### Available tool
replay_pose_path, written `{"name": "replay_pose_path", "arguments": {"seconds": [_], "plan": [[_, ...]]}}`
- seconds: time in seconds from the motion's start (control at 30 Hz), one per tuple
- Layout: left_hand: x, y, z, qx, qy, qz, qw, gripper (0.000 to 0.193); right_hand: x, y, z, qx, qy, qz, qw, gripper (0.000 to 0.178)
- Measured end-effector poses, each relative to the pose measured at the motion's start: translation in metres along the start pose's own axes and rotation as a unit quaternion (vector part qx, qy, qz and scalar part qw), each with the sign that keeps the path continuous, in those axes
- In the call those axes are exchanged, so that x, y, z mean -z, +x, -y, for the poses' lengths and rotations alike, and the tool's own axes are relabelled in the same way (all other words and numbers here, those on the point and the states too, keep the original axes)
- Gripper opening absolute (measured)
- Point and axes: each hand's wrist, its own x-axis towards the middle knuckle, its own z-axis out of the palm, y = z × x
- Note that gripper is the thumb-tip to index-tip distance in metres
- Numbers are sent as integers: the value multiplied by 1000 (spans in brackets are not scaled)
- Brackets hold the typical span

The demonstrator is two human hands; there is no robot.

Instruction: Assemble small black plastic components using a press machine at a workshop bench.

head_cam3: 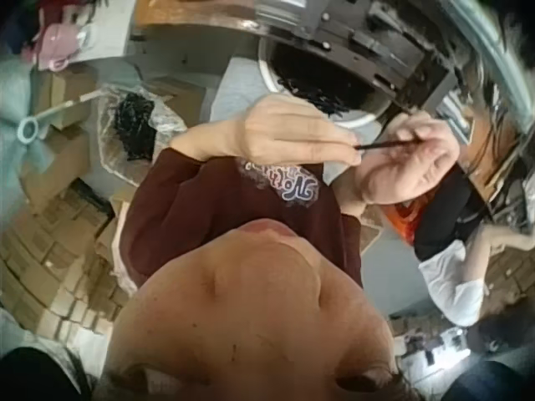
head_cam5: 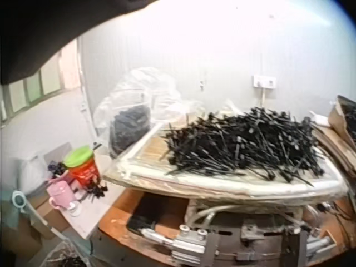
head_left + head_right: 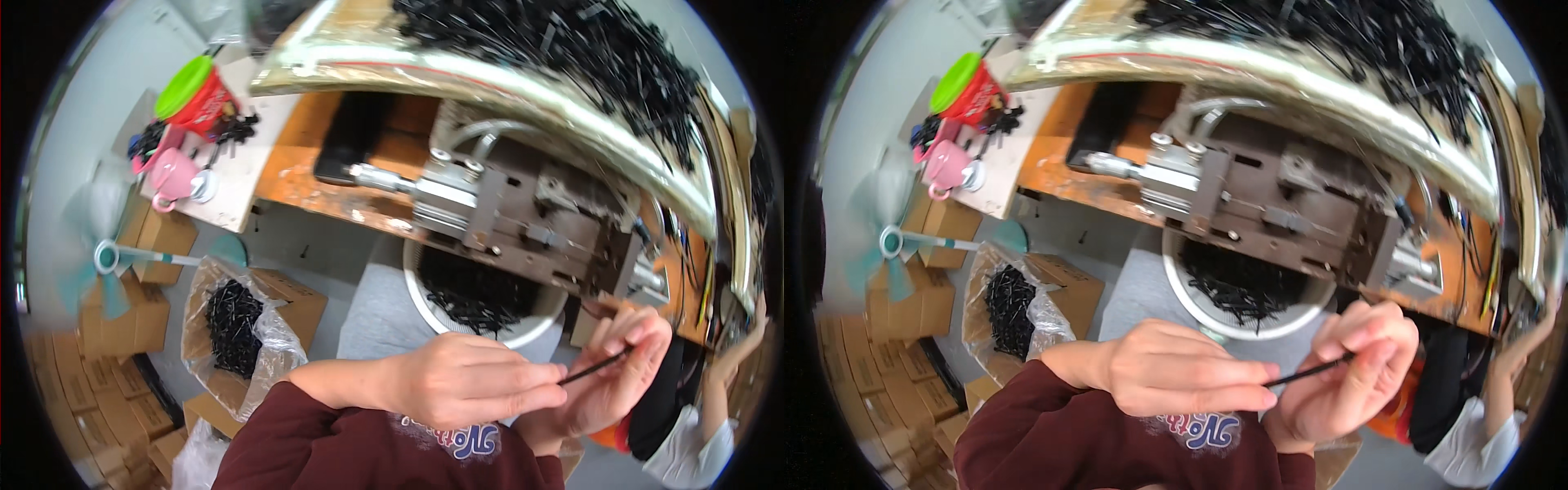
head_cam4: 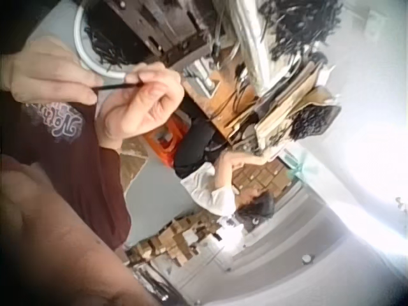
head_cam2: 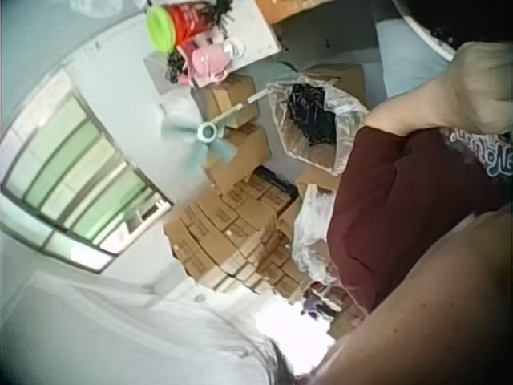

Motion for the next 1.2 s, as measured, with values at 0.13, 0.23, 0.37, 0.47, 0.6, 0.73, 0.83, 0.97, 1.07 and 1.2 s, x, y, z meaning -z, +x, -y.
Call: {"name": "replay_pose_path", "arguments": {"seconds": [0.13, 0.23, 0.37, 0.47, 0.6, 0.73, 0.83, 0.97, 1.07, 1.2], "plan": [[-14, -50, -18, -9, -82, 93, 992, 20, 114, 80, 45, 111, 167, -29, 979, 19], [36, -15, 16, 8, 68, 50, 996, 22, 68, 50, 22, 153, -31, -151, 976, 22], [158, 88, 52, -220, 452, -156, 850, 13, 60, 31, -15, 110, -83, -147, 980, 24], [254, 152, 100, 8, 548, -291, 784, 32, 61, 15, -16, 89, -79, -123, 985, 23], [272, 166, 113, 100, 166, -473, 860, 52, 51, -1, -19, 84, -118, -85, 986, 19], [262, 73, 87, 87, 420, -335, 839, 51, 64, -11, -26, 24, -138, -46, 989, 21], [273, 15, 89, 173, 287, -415, 846, 26, 71, -15, -28, -6, -157, -44, 987, 23], [310, -67, 97, 251, 368, -399, 801, 26, 74, -16, -30, -28, -158, -37, 986, 21], [312, -100, 98, 347, 424, -326, 770, 30, 78, -15, -31, -48, -161, -37, 985, 20], [308, -126, 121, 396, 488, -290, 722, 38, 77, -15, -32, -67, -172, -30, 982, 20]]}}
